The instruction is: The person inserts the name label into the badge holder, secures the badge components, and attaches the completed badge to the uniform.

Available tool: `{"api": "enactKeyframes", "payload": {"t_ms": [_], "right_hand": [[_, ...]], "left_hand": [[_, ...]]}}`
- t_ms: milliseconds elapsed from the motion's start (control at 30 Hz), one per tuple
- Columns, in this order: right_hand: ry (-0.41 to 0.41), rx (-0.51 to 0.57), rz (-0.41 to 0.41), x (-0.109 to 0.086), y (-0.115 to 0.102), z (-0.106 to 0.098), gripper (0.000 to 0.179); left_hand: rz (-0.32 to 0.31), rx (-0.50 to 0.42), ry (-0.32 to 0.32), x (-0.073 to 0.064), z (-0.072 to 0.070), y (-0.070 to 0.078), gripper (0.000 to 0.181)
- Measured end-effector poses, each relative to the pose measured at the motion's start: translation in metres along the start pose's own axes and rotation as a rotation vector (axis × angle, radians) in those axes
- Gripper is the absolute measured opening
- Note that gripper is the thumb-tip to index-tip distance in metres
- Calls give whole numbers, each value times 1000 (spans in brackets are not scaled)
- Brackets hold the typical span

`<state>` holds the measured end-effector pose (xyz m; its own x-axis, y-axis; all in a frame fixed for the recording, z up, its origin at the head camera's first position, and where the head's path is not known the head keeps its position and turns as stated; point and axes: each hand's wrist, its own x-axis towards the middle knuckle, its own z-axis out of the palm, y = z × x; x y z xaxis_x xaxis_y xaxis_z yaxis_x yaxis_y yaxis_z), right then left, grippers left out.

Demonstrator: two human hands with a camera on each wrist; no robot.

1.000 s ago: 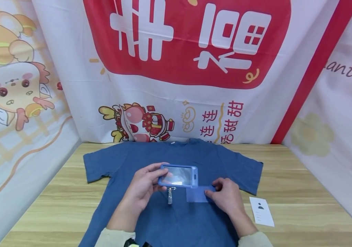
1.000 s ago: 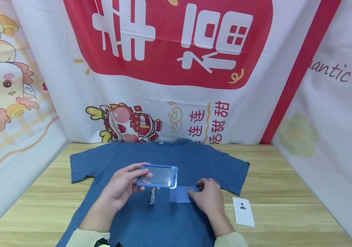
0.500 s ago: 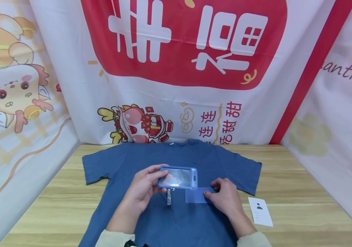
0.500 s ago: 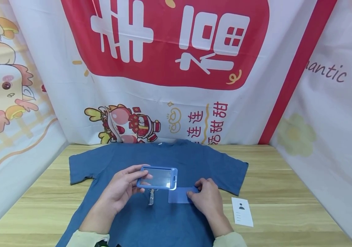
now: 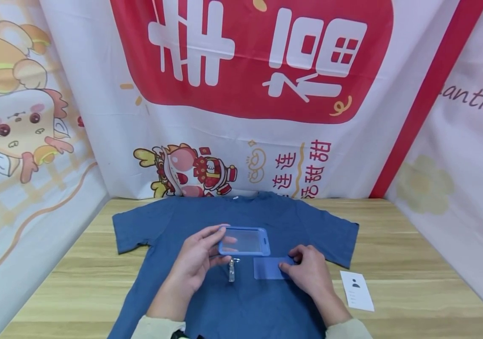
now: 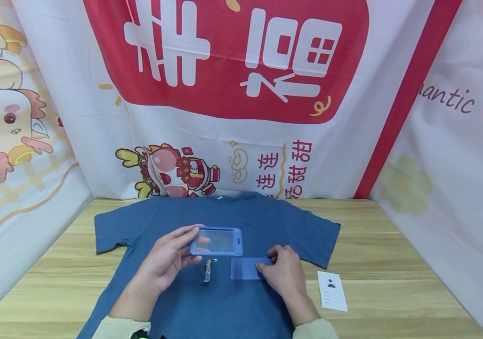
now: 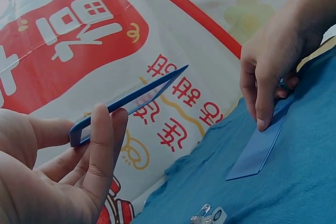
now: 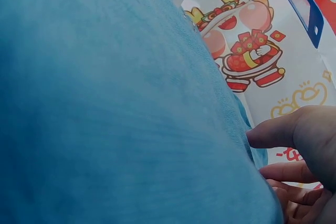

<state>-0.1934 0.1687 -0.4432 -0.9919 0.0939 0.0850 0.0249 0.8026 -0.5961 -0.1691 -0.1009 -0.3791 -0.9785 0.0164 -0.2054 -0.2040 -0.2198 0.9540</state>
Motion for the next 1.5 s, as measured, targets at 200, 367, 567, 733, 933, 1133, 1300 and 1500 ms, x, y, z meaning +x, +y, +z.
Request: {"api": "enactKeyframes", "payload": {"t_ms": [200,367,567,733,933,1133,1300,1500], "right_hand": [[25,29,-19,-1,0,-2,30],[26,106,-12,-2,1,-12,26],[13,146,28,-2,22,-38,26],[18,161,81,0,67,-65,32],[68,182,207,3,114,-99,40],[1,106,191,2,136,-109,45],[-62,66,146,2,137,-111,45],[-163,76,83,1,138,-112,48]], "left_hand": [[-4,-14,-13,0,-1,0,38],[-8,-15,-10,-2,-4,-1,39],[-28,-25,-5,-2,-3,-1,39],[-28,-31,-11,-3,-3,-3,39],[5,-33,-36,-4,-4,-2,39],[-12,-20,-36,-3,-2,0,37],[-12,-19,-44,-2,-3,0,39],[-8,-19,-23,-3,-4,-1,38]]}}
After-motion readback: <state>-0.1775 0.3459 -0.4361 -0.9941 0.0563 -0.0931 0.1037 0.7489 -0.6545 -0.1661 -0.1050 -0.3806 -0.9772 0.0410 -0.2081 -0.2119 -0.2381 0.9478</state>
